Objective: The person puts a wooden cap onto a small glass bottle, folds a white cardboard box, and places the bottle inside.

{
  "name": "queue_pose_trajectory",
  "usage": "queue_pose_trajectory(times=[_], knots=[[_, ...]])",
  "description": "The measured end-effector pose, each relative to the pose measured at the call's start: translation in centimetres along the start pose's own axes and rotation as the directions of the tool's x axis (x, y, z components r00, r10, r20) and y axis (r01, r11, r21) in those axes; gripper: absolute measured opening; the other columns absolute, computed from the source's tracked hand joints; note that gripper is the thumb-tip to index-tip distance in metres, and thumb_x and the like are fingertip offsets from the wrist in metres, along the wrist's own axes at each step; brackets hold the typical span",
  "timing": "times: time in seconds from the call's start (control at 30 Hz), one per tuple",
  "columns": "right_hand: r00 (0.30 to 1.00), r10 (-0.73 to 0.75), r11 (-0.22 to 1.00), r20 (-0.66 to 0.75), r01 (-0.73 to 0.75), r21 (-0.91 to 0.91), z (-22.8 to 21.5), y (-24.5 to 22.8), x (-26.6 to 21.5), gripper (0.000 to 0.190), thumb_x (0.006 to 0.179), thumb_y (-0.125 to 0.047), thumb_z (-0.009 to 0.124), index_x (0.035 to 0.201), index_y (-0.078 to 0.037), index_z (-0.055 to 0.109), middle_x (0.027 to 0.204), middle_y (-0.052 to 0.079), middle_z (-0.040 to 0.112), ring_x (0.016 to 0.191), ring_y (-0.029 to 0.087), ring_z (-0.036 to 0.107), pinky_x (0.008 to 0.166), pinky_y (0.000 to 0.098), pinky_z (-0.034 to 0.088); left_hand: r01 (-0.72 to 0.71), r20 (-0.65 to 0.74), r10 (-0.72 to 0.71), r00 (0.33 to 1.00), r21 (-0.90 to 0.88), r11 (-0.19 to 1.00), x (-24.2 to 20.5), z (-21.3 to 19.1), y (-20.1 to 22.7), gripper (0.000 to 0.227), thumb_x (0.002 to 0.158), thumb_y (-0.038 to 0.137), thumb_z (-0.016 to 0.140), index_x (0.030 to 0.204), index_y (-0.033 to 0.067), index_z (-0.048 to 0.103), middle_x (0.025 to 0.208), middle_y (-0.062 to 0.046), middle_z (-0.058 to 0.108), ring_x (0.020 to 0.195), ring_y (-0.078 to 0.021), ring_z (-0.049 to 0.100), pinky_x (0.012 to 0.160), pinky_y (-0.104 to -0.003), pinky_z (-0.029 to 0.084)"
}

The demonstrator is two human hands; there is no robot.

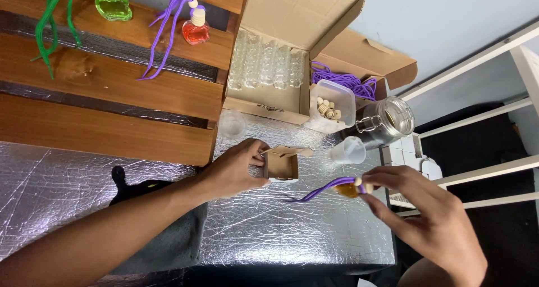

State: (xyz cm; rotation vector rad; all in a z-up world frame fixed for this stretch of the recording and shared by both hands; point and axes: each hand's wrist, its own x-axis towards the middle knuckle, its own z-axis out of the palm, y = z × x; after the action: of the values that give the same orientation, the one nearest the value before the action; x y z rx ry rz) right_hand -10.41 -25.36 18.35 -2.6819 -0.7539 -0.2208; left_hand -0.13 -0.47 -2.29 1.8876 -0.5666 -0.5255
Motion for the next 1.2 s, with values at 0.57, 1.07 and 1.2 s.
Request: queue_pose_trajectory(times=[0.57, 1.07, 1.2], knots=[[0.996, 0.065, 0.989, 0.065, -0.073, 0.128, 13.2, 4.7, 3.3, 0.021, 0.090, -0.014, 0.073, 0.110, -0.008, 0.071, 0.098, 0.010, 0.073, 0.086, 0.028, 0.072, 0.074, 0.0391, 0.058, -0.005, 0.026, 0.006, 1.000, -0.022, 1.000, -0.5, -1.0, 1.9, 0.062, 0.079, 0.007, 0.078, 0.133, -0.0012, 0.048, 0.133, -0.023, 0.057, 0.120, -0.0353, 0.069, 0.096, -0.043, 0.061], [0.985, 0.092, 0.988, 0.144, -0.109, 0.112, 14.0, 6.9, 3.2, 0.020, 0.089, -0.019, 0.073, 0.103, -0.005, 0.077, 0.091, 0.009, 0.069, 0.066, 0.024, 0.069, 0.059, 0.0375, 0.057, -0.016, 0.047, 0.016, 0.999, 0.007, 1.000, 0.3, -0.4, 0.6, 0.073, 0.087, 0.015, 0.074, 0.141, 0.0036, 0.027, 0.120, -0.028, 0.063, 0.113, -0.0397, 0.072, 0.091, -0.046, 0.061], [0.996, 0.016, 0.998, 0.088, -0.020, 0.052, 14.2, 7.1, 2.6, 0.028, 0.096, -0.024, 0.066, 0.115, -0.004, 0.070, 0.111, 0.010, 0.068, 0.085, 0.029, 0.073, 0.064, 0.0409, 0.064, -0.160, 0.037, 0.157, 0.987, 0.094, 0.983, 0.8, 0.9, -2.0, 0.057, 0.091, 0.014, 0.080, 0.122, 0.0092, 0.032, 0.116, -0.025, 0.063, 0.112, -0.0360, 0.074, 0.092, -0.036, 0.069]])
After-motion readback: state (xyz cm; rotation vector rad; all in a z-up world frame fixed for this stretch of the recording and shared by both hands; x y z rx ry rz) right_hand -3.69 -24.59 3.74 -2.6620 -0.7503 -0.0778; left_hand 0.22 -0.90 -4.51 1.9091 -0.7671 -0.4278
